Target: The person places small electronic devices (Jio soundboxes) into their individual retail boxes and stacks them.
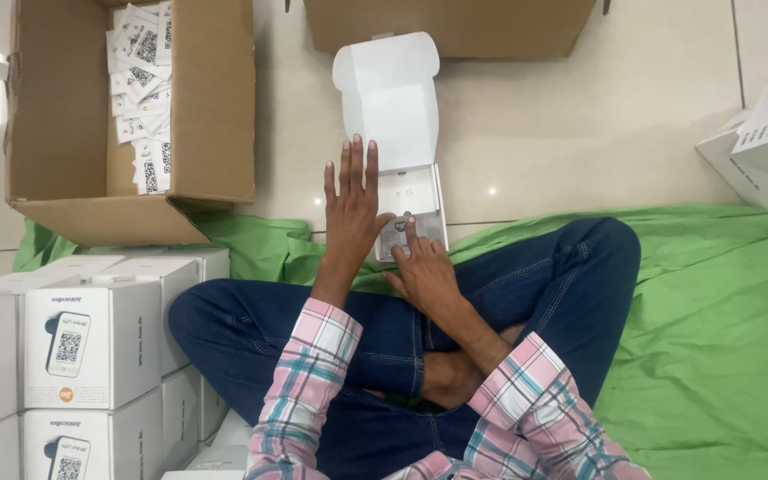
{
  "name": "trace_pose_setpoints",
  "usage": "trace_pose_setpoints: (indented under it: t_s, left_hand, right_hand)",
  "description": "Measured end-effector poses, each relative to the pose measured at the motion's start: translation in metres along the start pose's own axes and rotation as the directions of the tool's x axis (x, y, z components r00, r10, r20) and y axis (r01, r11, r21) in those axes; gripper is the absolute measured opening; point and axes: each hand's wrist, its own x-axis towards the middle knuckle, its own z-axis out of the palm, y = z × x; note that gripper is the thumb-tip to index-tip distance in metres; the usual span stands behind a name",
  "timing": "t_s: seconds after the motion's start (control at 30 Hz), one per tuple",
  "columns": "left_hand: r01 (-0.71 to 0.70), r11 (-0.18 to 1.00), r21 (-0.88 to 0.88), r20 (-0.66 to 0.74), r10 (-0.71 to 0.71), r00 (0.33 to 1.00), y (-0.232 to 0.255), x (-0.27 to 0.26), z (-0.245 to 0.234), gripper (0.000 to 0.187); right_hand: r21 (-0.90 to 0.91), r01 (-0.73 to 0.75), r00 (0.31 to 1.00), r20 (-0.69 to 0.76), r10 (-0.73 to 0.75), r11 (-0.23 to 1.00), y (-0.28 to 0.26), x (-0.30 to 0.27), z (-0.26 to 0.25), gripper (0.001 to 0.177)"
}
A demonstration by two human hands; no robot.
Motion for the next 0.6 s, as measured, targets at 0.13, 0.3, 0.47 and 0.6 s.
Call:
trace_pose_setpoints:
  t_s: [0.13, 0.3, 0.47, 0.6]
  left_hand:
    - [-0.066, 0.988, 0.140, 0.156, 0.043, 0.987, 0.000, 0.000, 0.002, 0.137]
    - [-0.103, 0.990, 0.094, 0.230, 0.079, 0.970, 0.002, 0.004, 0.022, 0.120]
    - [-0.055, 0.999, 0.000, 0.113, 0.054, 0.992, 0.006, 0.010, 0.036, 0.108]
    - [-0.050, 0.993, -0.104, 0.047, 0.055, 0.997, 0.001, 0.011, 0.042, 0.102]
  right_hand:
    - [-0.022, 0.011, 0.999, 0.037, -0.010, 1.000, -0.002, -0.002, 0.000, 0.046]
    - [-0.013, 0.028, 1.000, 0.004, -0.028, 1.000, -0.004, -0.005, 0.002, 0.045]
    - [0.002, 0.029, 0.999, -0.021, -0.028, 1.000, 0.001, -0.002, 0.008, 0.046]
    - [0.018, 0.010, 0.999, -0.042, -0.009, 1.000, 0.003, 0.001, 0.012, 0.045]
